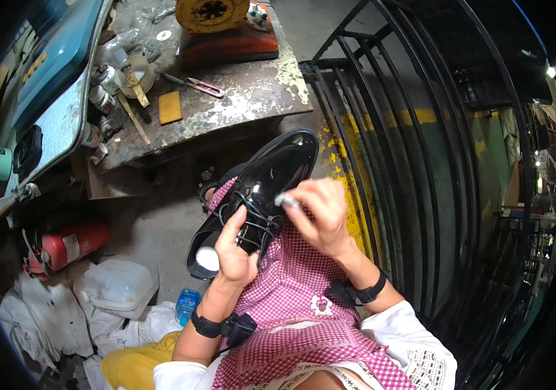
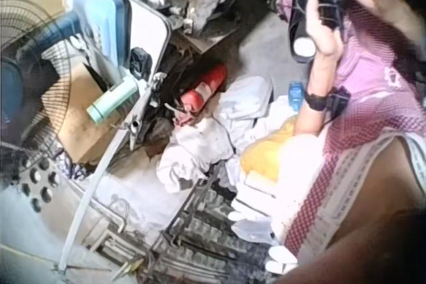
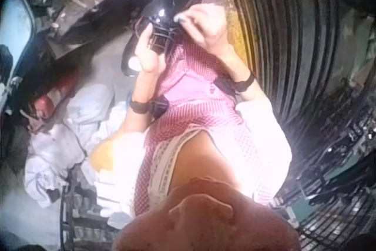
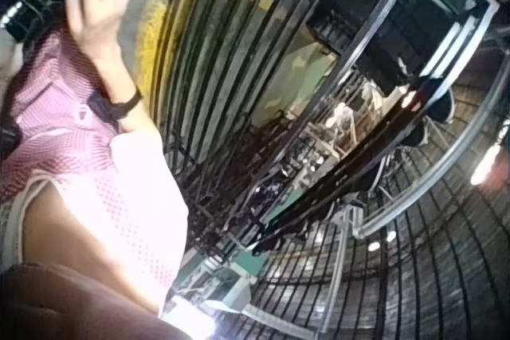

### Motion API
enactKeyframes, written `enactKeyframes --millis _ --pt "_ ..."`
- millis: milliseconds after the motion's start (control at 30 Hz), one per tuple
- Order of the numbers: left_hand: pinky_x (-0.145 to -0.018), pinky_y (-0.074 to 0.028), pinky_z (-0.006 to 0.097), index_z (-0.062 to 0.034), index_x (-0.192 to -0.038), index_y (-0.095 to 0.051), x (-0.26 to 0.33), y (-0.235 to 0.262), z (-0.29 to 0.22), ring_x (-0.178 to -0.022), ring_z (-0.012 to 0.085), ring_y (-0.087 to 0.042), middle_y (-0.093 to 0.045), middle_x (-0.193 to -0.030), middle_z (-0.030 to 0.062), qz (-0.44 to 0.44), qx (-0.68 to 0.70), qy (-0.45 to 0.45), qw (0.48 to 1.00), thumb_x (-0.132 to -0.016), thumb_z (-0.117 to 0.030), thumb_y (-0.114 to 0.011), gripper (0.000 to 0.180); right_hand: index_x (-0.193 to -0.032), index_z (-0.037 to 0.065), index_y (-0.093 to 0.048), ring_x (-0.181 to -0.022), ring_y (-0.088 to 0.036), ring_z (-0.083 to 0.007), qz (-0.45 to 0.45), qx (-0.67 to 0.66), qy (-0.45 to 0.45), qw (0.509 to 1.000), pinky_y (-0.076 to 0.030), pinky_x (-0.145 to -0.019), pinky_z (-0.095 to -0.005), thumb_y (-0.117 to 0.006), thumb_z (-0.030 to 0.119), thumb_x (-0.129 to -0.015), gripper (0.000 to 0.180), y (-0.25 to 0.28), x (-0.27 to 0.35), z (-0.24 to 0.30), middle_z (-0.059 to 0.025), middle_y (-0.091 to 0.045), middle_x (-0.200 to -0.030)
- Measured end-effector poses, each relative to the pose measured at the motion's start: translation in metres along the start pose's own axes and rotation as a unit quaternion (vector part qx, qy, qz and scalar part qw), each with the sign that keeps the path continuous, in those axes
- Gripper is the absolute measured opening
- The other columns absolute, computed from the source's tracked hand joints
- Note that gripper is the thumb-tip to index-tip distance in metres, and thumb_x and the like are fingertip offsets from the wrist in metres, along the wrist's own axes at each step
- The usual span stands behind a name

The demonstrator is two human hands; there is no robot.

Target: Cleaning and inspecting black leather shoes in a manufacturing facility.

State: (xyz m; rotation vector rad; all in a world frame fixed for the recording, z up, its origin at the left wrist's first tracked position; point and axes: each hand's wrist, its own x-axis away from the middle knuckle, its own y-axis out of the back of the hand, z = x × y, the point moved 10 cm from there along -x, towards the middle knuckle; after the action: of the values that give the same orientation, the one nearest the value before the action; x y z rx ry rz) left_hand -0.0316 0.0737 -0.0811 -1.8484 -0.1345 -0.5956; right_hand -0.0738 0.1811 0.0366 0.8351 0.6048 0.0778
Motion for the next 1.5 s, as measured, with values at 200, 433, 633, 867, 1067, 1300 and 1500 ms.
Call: enactKeyframes --millis 200,433,633,867,1067,1300,1500 --pt "-0.091 -0.044 0.034 -0.0017 -0.117 -0.051 0.005 -0.002 -0.007 -0.100 0.0220 -0.057 -0.059 -0.111 0.0115 0.030 -0.018 -0.039 0.999 -0.091 -0.038 -0.037 0.046 -0.077 0.006 -0.060 -0.067 -0.053 -0.0232 0.038 -0.039 0.093 0.994 -0.038 -0.063 -0.0345 -0.064 0.007 -0.069 0.009 -0.016 -0.008 0.033 -0.0069 -0.058 -0.077" --pt "-0.090 -0.044 0.033 -0.0028 -0.119 -0.049 0.002 -0.013 -0.013 -0.101 0.0200 -0.057 -0.058 -0.113 0.0092 0.026 -0.013 -0.046 0.998 -0.093 -0.044 -0.032 0.052 -0.081 0.009 -0.060 -0.075 -0.053 -0.0225 0.031 0.073 0.109 0.991 -0.037 -0.069 -0.0354 -0.064 0.010 -0.068 0.013 -0.015 -0.020 0.030 -0.0060 -0.057 -0.077" --pt "-0.088 -0.045 0.033 -0.0013 -0.116 -0.052 0.016 -0.004 -0.056 -0.100 0.0198 -0.058 -0.059 -0.111 0.0095 -0.035 -0.012 -0.103 0.994 -0.092 -0.035 -0.036 0.044 -0.099 0.000 -0.059 -0.070 -0.052 -0.0062 -0.234 -0.332 -0.288 0.867 -0.043 -0.063 -0.0203 -0.056 0.010 -0.087 0.016 0.036 -0.031 -0.095 -0.0022 -0.060 -0.085" --pt "-0.078 -0.046 0.028 0.0026 -0.105 -0.058 0.071 0.070 -0.164 -0.084 0.0148 -0.060 -0.063 -0.094 0.0085 -0.223 -0.387 -0.291 0.846 -0.089 -0.019 -0.047 0.029 -0.102 -0.002 -0.056 -0.075 -0.059 -0.0118 0.138 -0.458 -0.330 0.814 -0.051 -0.068 -0.0254 -0.064 0.007 -0.080 0.025 -0.131 -0.112 -0.086 -0.0068 -0.061 -0.087" --pt "-0.080 -0.042 0.043 0.0063 -0.105 -0.054 0.116 0.083 -0.207 -0.093 0.0413 -0.054 -0.056 -0.098 0.0276 -0.333 -0.717 -0.231 0.567 -0.087 -0.014 -0.047 0.028 -0.089 -0.001 -0.061 -0.062 -0.056 -0.0090 0.287 -0.370 -0.261 0.844 -0.046 -0.057 -0.0227 -0.064 0.004 -0.079 0.012 -0.270 -0.157 -0.062 -0.0031 -0.061 -0.075" --pt "-0.058 -0.046 0.040 0.0011 -0.076 -0.055 0.135 0.095 -0.180 -0.072 0.0331 -0.059 -0.058 -0.078 0.0214 -0.176 -0.822 -0.290 0.456 -0.085 -0.012 -0.044 0.019 -0.096 -0.001 -0.065 -0.069 -0.062 -0.0183 0.328 -0.129 -0.144 0.925 -0.049 -0.068 -0.0287 -0.064 0.029 -0.077 0.035 -0.310 -0.168 -0.049 -0.0101 -0.066 -0.076" --pt "-0.055 -0.045 0.029 -0.0053 -0.067 -0.050 0.110 0.067 -0.153 -0.060 0.0188 -0.057 -0.051 -0.065 0.0089 -0.101 -0.963 -0.181 0.171 -0.074 -0.005 -0.049 0.007 -0.114 0.004 -0.058 -0.099 -0.056 -0.0246 0.233 0.021 -0.039 0.972 -0.045 -0.077 -0.0318 -0.066 0.043 -0.072 0.057 -0.253 -0.173 -0.033 -0.0161 -0.051 -0.115"
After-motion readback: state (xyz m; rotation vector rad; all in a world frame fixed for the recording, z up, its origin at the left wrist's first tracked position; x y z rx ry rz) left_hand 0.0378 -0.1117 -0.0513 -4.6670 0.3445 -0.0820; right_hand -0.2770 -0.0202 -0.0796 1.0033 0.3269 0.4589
